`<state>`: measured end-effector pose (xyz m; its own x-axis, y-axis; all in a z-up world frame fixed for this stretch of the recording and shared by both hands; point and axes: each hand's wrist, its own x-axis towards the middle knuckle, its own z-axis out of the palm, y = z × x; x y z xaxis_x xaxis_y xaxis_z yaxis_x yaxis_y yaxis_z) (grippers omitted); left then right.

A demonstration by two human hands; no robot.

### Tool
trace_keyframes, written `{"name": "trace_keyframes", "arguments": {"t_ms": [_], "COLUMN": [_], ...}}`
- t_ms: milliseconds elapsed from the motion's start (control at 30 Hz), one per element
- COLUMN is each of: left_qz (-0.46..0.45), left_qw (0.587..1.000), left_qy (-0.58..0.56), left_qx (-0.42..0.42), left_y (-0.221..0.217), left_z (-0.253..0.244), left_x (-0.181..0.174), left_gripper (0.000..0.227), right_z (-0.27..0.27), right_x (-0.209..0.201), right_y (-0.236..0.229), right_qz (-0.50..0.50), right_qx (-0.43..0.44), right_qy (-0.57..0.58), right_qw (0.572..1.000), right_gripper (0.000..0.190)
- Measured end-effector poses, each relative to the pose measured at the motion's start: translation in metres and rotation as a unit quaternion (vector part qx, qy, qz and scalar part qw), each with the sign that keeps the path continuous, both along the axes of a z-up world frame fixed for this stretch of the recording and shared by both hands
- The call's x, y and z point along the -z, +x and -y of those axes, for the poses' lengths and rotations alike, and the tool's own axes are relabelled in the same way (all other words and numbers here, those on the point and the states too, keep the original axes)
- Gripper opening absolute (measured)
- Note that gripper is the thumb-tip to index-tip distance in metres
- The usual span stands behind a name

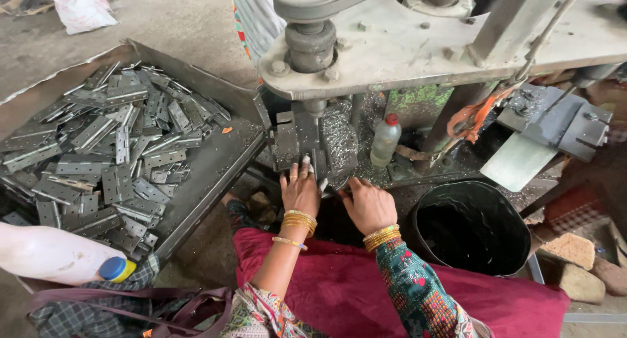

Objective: The person repeatedly picks up small metal pieces from a bin, places them under a drill press, and operates the machine to drill holes. After each cycle, the person removes the finished piece and returns it to the bin. The process is continuous and repetitive throughout the clip.

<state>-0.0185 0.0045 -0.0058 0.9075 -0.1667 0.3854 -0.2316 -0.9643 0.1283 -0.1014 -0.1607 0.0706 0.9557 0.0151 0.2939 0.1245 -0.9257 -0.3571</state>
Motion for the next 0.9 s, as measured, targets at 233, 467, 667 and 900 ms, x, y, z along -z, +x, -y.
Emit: {"name": "trace_keyframes", "arguments": {"t_ms": [233, 467, 667, 900], "left_qz": [-0.058, -0.002, -0.028, -0.048], "left_qw": [0.996, 0.998, 0.998, 0.997], "left_qy": [0.036, 0.017, 0.024, 0.009], "left_qx": [-0.058, -0.054, -0.052, -0.053], "left_y": [0.036, 0.040, 0.029, 0.016], "left_z": [0.014, 0.017, 0.013, 0.007], "left_x": [-0.015, -0.003, -0.005, -0.005], "left_gripper": [0.034, 0.038, 0.037, 0.032], "right_z": [0.004, 0.029, 0.025, 0.027], "right_x": [0.031, 0.130, 0.136, 0.143], "right_y": [0.003, -0.028, -0.026, -0.022], "right_qz": [-0.069, -0.192, -0.203, -0.231], "right_qx": [0.008, 0.041, 0.054, 0.036], "right_qy": [-0.040, -0.045, 0.033, 0.041], "right_qw": [0.997, 0.980, 0.977, 0.971], "right_gripper": [0.033, 0.042, 0.047, 0.042]}}
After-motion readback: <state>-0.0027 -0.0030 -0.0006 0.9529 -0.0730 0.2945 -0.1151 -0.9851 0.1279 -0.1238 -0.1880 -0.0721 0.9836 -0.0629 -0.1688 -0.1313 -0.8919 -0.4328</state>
